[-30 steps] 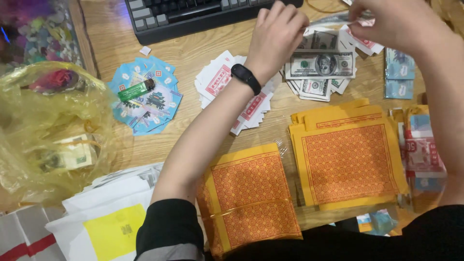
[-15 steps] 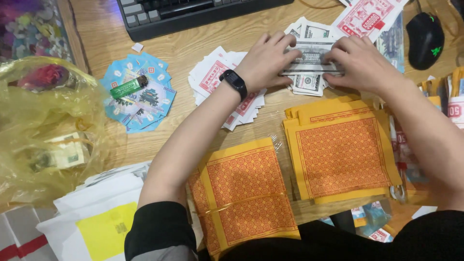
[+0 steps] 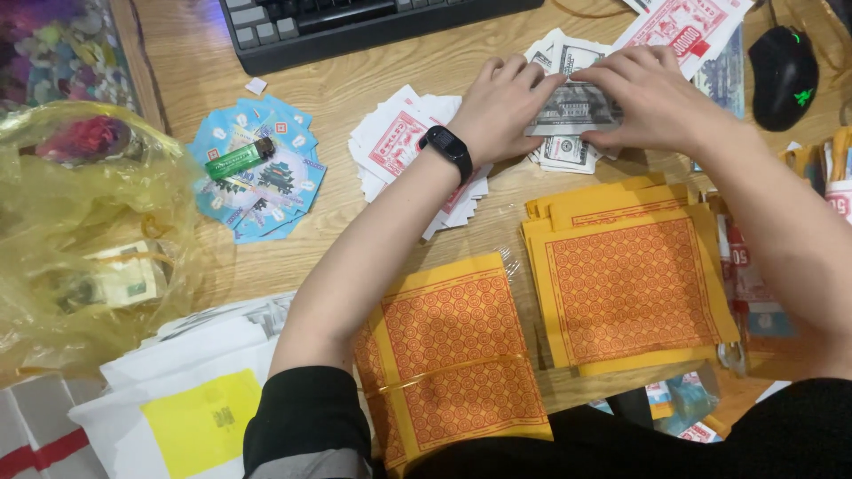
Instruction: Sorting and stacking ritual papers on a desk.
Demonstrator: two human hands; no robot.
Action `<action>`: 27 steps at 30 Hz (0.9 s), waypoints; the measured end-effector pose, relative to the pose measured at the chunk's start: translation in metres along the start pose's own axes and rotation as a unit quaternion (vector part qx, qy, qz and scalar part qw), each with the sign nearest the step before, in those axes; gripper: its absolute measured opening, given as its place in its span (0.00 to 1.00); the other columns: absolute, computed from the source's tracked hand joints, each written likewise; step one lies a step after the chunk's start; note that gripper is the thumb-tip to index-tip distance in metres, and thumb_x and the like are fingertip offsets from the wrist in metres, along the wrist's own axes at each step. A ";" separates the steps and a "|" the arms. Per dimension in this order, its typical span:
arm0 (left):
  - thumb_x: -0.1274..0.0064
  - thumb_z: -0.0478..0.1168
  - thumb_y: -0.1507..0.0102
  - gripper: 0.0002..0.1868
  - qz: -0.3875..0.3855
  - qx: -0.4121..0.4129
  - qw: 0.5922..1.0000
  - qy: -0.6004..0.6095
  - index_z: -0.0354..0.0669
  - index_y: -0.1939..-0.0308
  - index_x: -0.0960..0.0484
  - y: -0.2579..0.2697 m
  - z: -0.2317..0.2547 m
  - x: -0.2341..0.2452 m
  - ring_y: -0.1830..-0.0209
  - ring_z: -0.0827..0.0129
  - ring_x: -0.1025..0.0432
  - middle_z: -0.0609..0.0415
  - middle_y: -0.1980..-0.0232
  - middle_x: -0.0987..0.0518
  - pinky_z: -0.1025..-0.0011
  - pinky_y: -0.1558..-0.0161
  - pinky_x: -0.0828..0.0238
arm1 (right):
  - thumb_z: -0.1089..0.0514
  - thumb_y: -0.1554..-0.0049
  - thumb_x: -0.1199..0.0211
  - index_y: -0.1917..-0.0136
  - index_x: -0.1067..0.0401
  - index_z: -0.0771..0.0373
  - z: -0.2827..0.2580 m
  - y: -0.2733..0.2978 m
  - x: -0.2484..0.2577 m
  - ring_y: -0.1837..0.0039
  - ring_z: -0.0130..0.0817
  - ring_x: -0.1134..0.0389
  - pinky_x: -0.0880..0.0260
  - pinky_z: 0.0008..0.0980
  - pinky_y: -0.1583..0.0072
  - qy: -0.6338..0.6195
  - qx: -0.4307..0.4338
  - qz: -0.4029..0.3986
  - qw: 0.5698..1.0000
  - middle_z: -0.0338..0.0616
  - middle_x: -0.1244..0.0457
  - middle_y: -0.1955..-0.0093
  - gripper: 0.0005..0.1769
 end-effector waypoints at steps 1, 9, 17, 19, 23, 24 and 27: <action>0.37 0.60 0.49 0.40 0.008 -0.005 1.000 -0.010 0.51 0.38 0.33 0.000 0.001 0.000 0.47 0.57 0.35 0.53 0.49 0.27 0.57 0.49 0.39 | 0.40 0.55 0.35 0.29 0.36 0.57 -0.002 0.001 0.002 0.33 0.50 0.43 0.54 0.48 0.34 0.011 0.020 0.023 0.999 0.46 0.37 0.35 0.43; 0.37 0.62 0.45 0.37 0.011 0.020 0.998 0.051 0.50 0.40 0.31 0.004 0.000 0.021 0.41 0.55 0.38 0.49 0.41 0.31 0.54 0.47 0.40 | 0.40 0.55 0.36 0.30 0.36 0.58 -0.005 0.005 0.009 0.30 0.51 0.45 0.56 0.51 0.30 0.002 0.017 0.015 1.000 0.49 0.41 0.32 0.42; 0.48 0.43 0.36 0.14 0.132 0.065 0.982 0.121 0.42 0.49 0.27 0.036 0.003 0.114 0.48 0.57 0.34 0.49 0.48 0.29 0.56 0.52 0.33 | 0.52 0.40 0.37 0.44 0.25 0.58 -0.030 0.044 0.047 0.31 0.53 0.43 0.45 0.54 0.35 0.002 0.004 0.107 0.994 0.52 0.38 0.35 0.13; 0.52 0.39 0.36 0.06 0.198 0.054 0.969 0.134 0.43 0.58 0.28 0.062 0.015 0.149 0.54 0.53 0.34 0.50 0.55 0.30 0.56 0.63 0.35 | 0.63 0.34 0.39 0.47 0.25 0.70 -0.061 0.061 0.066 0.45 0.47 0.35 0.37 0.43 0.41 -0.066 -0.011 0.158 0.985 0.51 0.34 0.51 0.07; 0.54 0.40 0.35 0.06 0.169 0.083 0.966 0.175 0.43 0.60 0.27 0.122 0.054 0.193 0.65 0.51 0.28 0.49 0.62 0.27 0.55 0.71 0.38 | 0.62 0.35 0.45 0.48 0.25 0.70 -0.157 0.098 0.069 0.57 0.37 0.31 0.31 0.34 0.55 -0.266 -0.113 0.068 0.955 0.50 0.31 0.55 0.10; 0.55 0.42 0.34 0.08 0.130 0.102 0.970 0.176 0.42 0.65 0.28 0.139 0.064 0.195 0.67 0.50 0.29 0.48 0.64 0.26 0.54 0.69 0.38 | 0.59 0.38 0.44 0.49 0.25 0.65 -0.181 0.109 0.058 0.57 0.33 0.31 0.31 0.32 0.53 -0.285 -0.097 0.045 0.953 0.45 0.30 0.55 0.10; 0.58 0.41 0.34 0.13 0.078 0.170 0.958 0.216 0.40 0.71 0.27 0.198 0.097 0.212 0.75 0.55 0.31 0.49 0.72 0.24 0.59 0.72 0.41 | 0.56 0.41 0.43 0.50 0.26 0.62 -0.255 0.143 0.035 0.50 0.35 0.33 0.35 0.35 0.46 -0.270 0.029 0.047 0.961 0.42 0.32 0.51 0.10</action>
Point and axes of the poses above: each hand's wrist, its own y-axis away from the middle knuckle, its own x-axis out of the back of the hand, z = x × y, the point moved 7 cm from there along -y, towards the middle knuckle
